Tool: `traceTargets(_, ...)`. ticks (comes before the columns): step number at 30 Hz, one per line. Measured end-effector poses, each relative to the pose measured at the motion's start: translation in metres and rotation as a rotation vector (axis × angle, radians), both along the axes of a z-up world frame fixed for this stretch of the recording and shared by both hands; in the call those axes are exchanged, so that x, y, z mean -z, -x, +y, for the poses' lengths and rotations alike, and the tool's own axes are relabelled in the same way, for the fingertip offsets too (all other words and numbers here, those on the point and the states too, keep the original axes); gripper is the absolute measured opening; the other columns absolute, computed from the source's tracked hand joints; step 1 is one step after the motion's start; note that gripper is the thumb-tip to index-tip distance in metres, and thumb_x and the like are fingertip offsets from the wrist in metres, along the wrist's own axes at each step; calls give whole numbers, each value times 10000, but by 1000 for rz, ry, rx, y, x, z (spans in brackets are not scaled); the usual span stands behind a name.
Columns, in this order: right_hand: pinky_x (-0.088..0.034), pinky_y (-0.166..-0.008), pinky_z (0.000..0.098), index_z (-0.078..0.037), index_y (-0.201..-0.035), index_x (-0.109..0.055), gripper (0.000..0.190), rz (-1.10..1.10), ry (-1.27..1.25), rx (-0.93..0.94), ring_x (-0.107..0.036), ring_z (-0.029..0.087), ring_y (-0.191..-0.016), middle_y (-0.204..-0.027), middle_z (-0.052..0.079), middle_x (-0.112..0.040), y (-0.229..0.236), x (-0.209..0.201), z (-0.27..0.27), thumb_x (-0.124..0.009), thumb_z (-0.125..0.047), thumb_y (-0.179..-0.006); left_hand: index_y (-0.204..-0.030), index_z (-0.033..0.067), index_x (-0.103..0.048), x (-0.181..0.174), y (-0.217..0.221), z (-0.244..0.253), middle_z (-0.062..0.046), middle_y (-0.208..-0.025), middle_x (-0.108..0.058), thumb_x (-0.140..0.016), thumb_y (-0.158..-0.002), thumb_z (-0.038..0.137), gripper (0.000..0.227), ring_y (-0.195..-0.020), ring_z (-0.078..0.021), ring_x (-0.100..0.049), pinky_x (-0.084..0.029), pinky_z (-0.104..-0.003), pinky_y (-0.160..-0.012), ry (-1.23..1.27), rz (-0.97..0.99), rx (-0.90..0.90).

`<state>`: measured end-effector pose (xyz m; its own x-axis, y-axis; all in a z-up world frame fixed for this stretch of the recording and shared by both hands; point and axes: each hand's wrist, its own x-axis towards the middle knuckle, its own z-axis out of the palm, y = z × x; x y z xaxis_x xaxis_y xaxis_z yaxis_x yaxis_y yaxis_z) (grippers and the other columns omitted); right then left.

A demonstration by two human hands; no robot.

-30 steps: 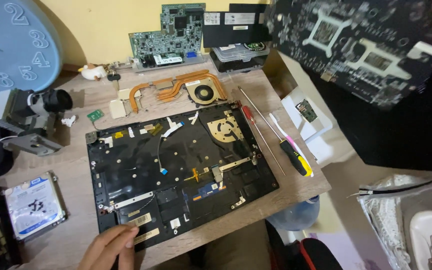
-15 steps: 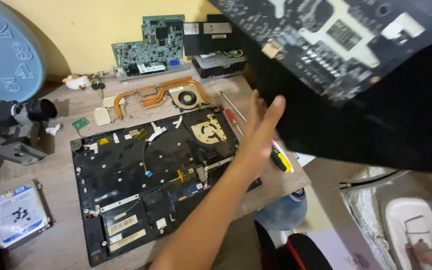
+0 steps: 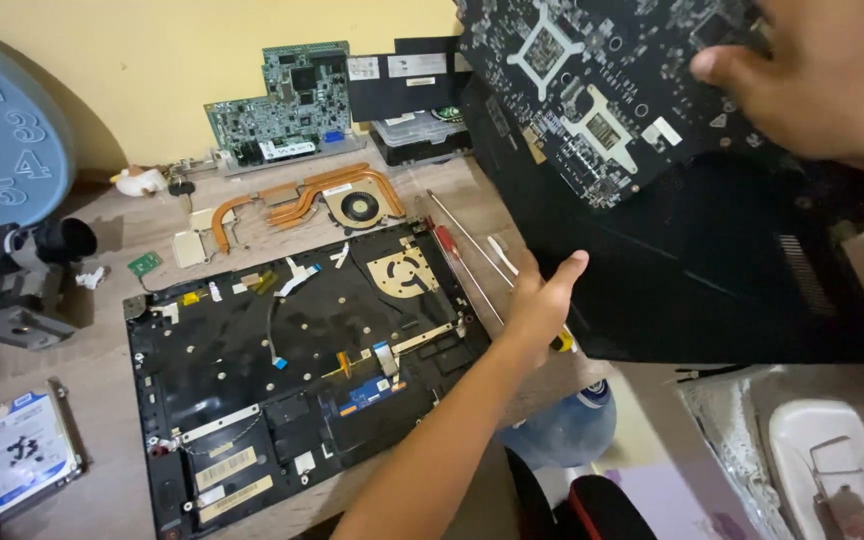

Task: The person uses a screwdriver to remove screws from a laptop motherboard and lifts it out of the chassis. They then detach a ribbon cable and place the motherboard aside before picking up the laptop's cooling fan and heat sink assembly.

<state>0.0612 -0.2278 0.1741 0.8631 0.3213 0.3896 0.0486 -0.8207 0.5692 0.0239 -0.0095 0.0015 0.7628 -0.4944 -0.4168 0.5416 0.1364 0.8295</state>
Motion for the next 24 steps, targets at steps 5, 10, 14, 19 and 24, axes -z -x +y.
traceTargets(5, -503, -794, 562, 33, -1578, -504, 602, 151, -203, 122, -629, 486, -1058, -1265, 296, -635, -21, 0, 5, -574, -389, -1154, -1645, 270, -122, -8, -10, -17, -14, -1712, -112, -499, -873, 544, 902, -1567, -309, -214, -242, -544, -1251, -100, 133, 61)
traceTargets(10, -377, -1045, 653, -25, -1600, -409, 627, 303, -408, 195, -437, 520, -1358, -1571, 304, -428, -16, -12, 62, -574, -217, -1026, -1637, 220, -189, -8, -20, -27, -105, -1687, -274, -455, -972, 551, 789, -1540, -332, -312, -302, -510, -1239, -172, 348, 126)
traceTargets(14, -397, -1038, 630, 27, -1527, -457, 575, 376, -526, 239, -465, 503, -1343, -1525, 286, -476, -29, -11, 66, -612, -189, -1017, -1641, 233, -163, -8, -24, -31, -84, -1697, -260, -457, -944, 533, 813, -1548, -282, -298, -265, -450, -1230, -92, 379, 78)
traceTargets(19, -311, -1161, 624, -22, -1560, -399, 587, 427, -644, 334, -424, 464, -1405, -1563, 241, -433, -34, -19, 94, -590, -166, -1023, -1649, 196, -211, -2, -35, -32, -129, -1684, -300, -368, -990, 571, 774, -1541, -315, -322, -256, -473, -1243, -118, 401, 70)
traceTargets(24, -279, -1179, 665, -149, -1628, -269, 634, 440, -665, 399, -330, 474, -1457, -1661, 170, -276, -49, -18, 102, -529, -213, -1053, -1659, 173, -105, -5, -46, -32, -98, -1731, -175, -353, -1038, 503, 746, -1599, -234, -190, -138, -412, -1293, -16, 451, 5)
